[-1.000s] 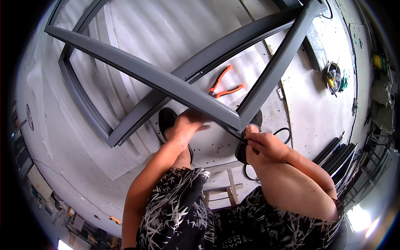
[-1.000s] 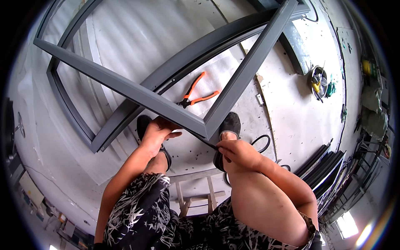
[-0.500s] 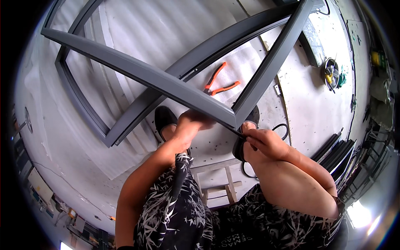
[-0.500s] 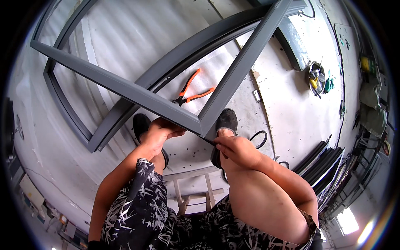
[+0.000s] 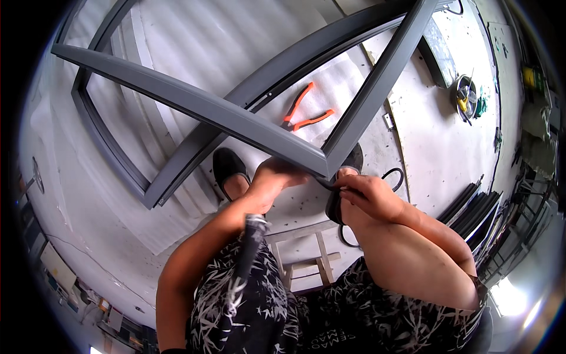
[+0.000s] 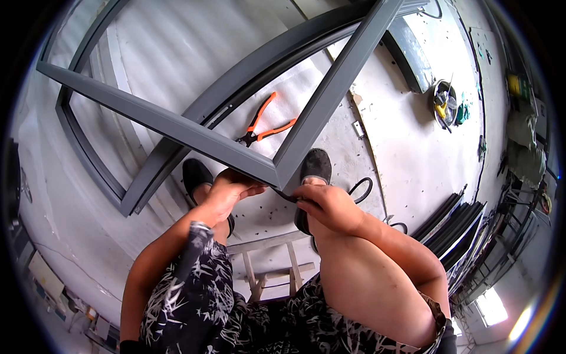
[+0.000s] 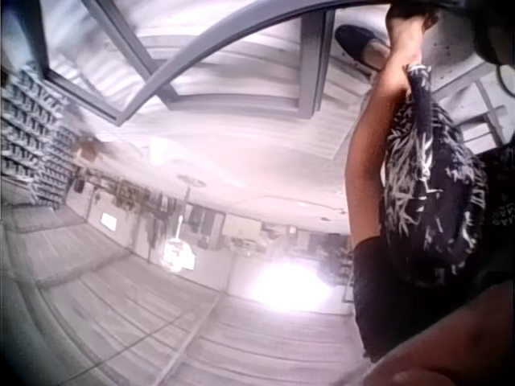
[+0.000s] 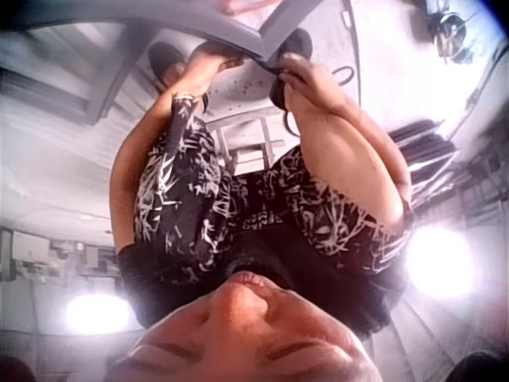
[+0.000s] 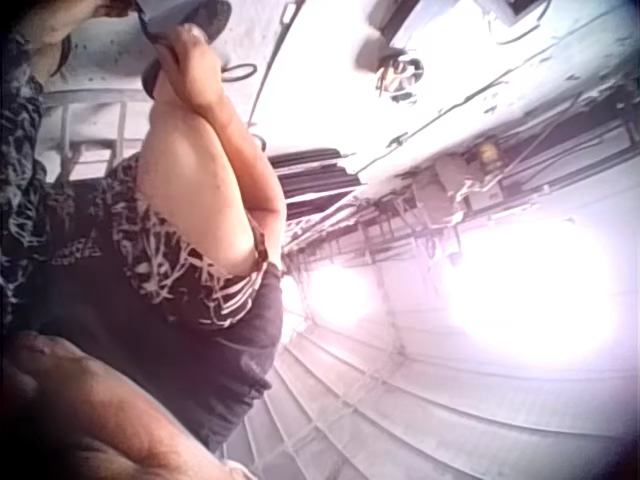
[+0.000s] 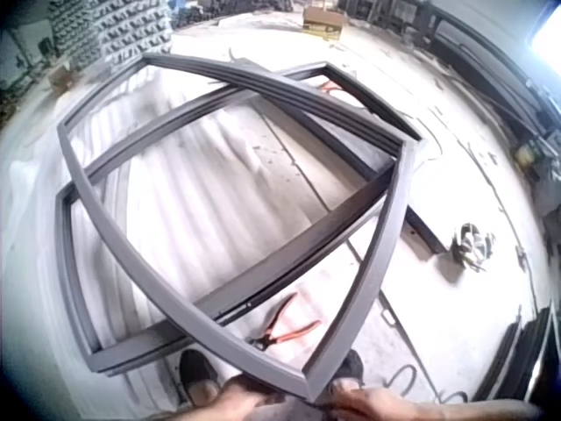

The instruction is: The person installs a rubber sealing strip into a metal window frame by hand, trims it using pliers, and then stands up and walks across the workshop.

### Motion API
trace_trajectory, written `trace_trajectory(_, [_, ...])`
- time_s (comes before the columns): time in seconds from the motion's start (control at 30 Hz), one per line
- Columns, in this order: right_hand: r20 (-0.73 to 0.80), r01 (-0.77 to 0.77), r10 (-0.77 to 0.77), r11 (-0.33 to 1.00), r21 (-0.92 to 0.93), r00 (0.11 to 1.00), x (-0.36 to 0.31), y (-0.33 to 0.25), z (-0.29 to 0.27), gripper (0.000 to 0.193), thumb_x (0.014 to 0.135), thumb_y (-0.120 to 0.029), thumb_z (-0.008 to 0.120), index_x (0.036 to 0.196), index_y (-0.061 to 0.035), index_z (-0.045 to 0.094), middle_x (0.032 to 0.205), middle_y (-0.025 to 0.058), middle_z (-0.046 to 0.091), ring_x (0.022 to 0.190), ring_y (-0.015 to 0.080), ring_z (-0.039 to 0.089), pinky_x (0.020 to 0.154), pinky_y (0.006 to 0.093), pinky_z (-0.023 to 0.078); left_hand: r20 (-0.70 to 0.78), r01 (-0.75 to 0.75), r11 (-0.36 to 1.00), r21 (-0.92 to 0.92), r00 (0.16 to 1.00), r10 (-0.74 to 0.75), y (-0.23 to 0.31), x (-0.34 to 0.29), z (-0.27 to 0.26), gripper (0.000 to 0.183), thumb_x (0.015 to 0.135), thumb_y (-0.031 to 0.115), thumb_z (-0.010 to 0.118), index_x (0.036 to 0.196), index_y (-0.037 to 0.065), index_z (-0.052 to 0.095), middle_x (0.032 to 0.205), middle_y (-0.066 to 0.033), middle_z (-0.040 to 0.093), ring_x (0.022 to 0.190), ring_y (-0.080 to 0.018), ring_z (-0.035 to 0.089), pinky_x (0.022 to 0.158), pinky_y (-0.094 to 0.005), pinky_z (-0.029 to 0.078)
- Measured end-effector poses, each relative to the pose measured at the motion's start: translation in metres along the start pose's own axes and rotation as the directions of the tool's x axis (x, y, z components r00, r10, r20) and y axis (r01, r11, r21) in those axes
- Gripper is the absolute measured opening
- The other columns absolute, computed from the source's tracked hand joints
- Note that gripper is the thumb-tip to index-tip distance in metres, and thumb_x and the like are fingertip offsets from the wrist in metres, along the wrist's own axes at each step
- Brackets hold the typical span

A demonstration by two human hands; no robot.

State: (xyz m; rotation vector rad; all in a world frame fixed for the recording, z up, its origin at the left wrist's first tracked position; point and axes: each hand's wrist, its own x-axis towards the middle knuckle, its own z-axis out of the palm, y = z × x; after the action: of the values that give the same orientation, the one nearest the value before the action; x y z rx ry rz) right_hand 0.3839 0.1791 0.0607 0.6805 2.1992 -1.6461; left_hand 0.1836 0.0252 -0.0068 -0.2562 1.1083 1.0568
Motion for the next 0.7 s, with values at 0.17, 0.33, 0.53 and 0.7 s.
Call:
trace_trajectory(0.17, [0.009, 0.064, -0.063, 0.998, -0.007, 0.998, 0.01, 0.008, 0.006, 0.017, 0.087, -0.015, 0.062, 0.102, -0.0064, 0.063, 0.091, 0.0142, 0.062, 0.09, 0.033, 0.059, 0.078, 0.0396, 0.049, -0.003, -0.137, 0.967, 0.217, 0.99, 0.141, -0.01, 0.006, 0.009, 0.027, 0.082, 0.008, 0.07, 0.107, 0.001, 0.063, 0.091, -0.0047, 0.064, 0.081, -0.0139, 0.062, 0.079, -0.0278, 0.051])
trace_trajectory(0.33, [0.04, 0.079, -0.078, 0.997, -0.011, 0.996, 0.012, 0.008, 0.008, 0.017, 0.086, -0.014, 0.064, 0.101, -0.0073, 0.064, 0.091, 0.0137, 0.061, 0.09, 0.0317, 0.059, 0.076, 0.0399, 0.049, -0.06, -0.102, 0.986, 0.132, 0.992, 0.111, -0.013, 0.006, 0.006, 0.024, 0.083, 0.006, 0.066, 0.106, 0.0, 0.063, 0.093, -0.006, 0.066, 0.082, -0.015, 0.064, 0.078, -0.0296, 0.054])
trace_trajectory(0.53, [-0.054, 0.098, -0.126, 0.926, -0.365, 0.991, 0.01, -0.022, -0.039, 0.016, 0.079, -0.01, 0.066, 0.095, -0.0067, 0.065, 0.079, 0.0109, 0.062, 0.075, 0.0319, 0.061, 0.068, 0.0405, 0.05, -0.043, -0.073, 0.996, 0.044, 0.996, 0.075, -0.001, 0.001, -0.011, 0.022, 0.089, 0.005, 0.059, 0.108, -0.003, 0.062, 0.099, -0.012, 0.068, 0.087, -0.0214, 0.067, 0.08, -0.0332, 0.058])
trace_trajectory(0.7, [-0.288, 0.214, -0.514, 0.711, -0.67, 0.808, 0.051, -0.066, -0.114, 0.015, 0.076, -0.009, 0.07, 0.089, -0.0051, 0.064, 0.082, 0.0086, 0.061, 0.077, 0.0287, 0.059, 0.069, 0.038, 0.049, -0.161, -0.123, 0.981, 0.15, 0.976, 0.147, 0.004, -0.002, -0.015, 0.023, 0.094, 0.012, 0.056, 0.11, -0.004, 0.061, 0.094, -0.0152, 0.069, 0.082, -0.0246, 0.07, 0.073, -0.0353, 0.059])
